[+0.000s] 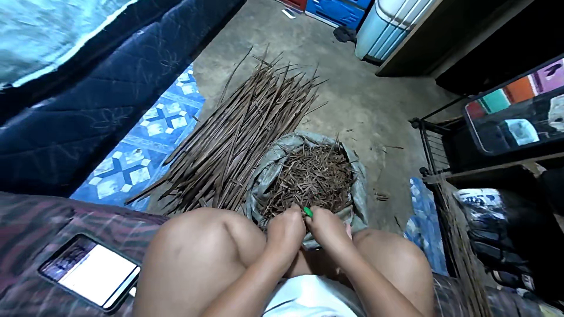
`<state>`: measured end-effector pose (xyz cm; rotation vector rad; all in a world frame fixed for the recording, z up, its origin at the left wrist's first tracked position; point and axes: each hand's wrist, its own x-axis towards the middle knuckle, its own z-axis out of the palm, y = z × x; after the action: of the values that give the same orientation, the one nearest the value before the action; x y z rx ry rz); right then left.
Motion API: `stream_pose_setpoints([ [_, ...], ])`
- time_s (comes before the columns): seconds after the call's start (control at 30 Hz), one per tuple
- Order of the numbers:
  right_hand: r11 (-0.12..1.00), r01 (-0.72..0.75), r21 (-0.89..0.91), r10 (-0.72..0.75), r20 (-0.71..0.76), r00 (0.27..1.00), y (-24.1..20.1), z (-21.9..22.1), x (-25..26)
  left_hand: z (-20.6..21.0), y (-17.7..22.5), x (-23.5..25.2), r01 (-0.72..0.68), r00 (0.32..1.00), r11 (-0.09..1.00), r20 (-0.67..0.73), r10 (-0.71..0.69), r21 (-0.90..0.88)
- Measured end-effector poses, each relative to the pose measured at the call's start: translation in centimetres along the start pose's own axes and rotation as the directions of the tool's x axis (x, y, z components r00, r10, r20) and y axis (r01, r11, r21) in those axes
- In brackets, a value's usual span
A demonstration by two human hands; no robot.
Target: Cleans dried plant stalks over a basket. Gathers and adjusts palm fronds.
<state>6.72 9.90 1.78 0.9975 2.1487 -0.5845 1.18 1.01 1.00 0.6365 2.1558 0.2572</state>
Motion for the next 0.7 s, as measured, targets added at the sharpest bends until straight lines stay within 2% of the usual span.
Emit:
stream_pose_setpoints([
  [0.1,0.992,-0.119,-0.052,0.112,-0.125,0.986,0.9,-0.5,2.5,0.7,0.6,-0.3,-0.042,0.999,0.996,-0.009,0.043,0.083],
  [0.17,0.985,-0.171,-0.037,0.165,-0.122,0.979,1.7,-1.5,3.2,1.2,0.6,-0.4,-0.067,0.997,0.99,-0.042,0.072,0.121],
  [0.27,0.997,-0.072,-0.027,0.071,-0.034,0.997,0.5,-1.7,0.6,1.6,0.3,-0.3,-0.097,0.983,0.989,-0.147,0.114,0.114],
  [0.33,0.997,-0.058,-0.05,0.056,-0.048,0.997,0.2,-1.1,0.2,1.8,0.1,-0.3,-0.114,0.97,0.988,-0.202,0.133,0.104],
  [0.4,0.988,-0.147,-0.037,0.141,-0.126,0.982,1.7,-1.3,2.2,2.2,-0.1,-0.3,-0.134,0.955,0.985,-0.251,0.158,0.109],
  [0.47,0.97,-0.239,0.044,0.243,-0.188,0.952,3.9,-2.6,4.2,1.9,0.0,-0.5,-0.125,0.964,0.987,-0.222,0.145,0.105],
  [0.5,0.964,-0.239,0.116,0.26,-0.223,0.939,4.6,-3.4,4.4,1.5,0.1,-0.4,-0.115,0.973,0.989,-0.189,0.132,0.095],
  [0.53,0.959,-0.198,0.204,0.248,-0.261,0.933,4.9,-4.0,4.1,1.0,0.1,-0.3,-0.104,0.982,0.992,-0.148,0.113,0.069],
  [0.6,0.911,0.028,0.411,0.128,-0.347,0.929,4.9,-3.6,2.9,0.0,-0.2,0.1,-0.105,0.991,0.994,-0.084,0.102,-0.034],
  [0.67,0.755,0.259,0.602,-0.039,-0.353,0.935,4.4,-1.7,2.2,0.2,-1.1,0.5,-0.18,0.977,0.962,-0.153,0.15,-0.206],
  [0.7,0.656,0.317,0.685,-0.104,-0.334,0.937,4.0,-0.5,2.1,0.6,-1.5,0.7,-0.229,0.963,0.926,-0.211,0.17,-0.3],
])
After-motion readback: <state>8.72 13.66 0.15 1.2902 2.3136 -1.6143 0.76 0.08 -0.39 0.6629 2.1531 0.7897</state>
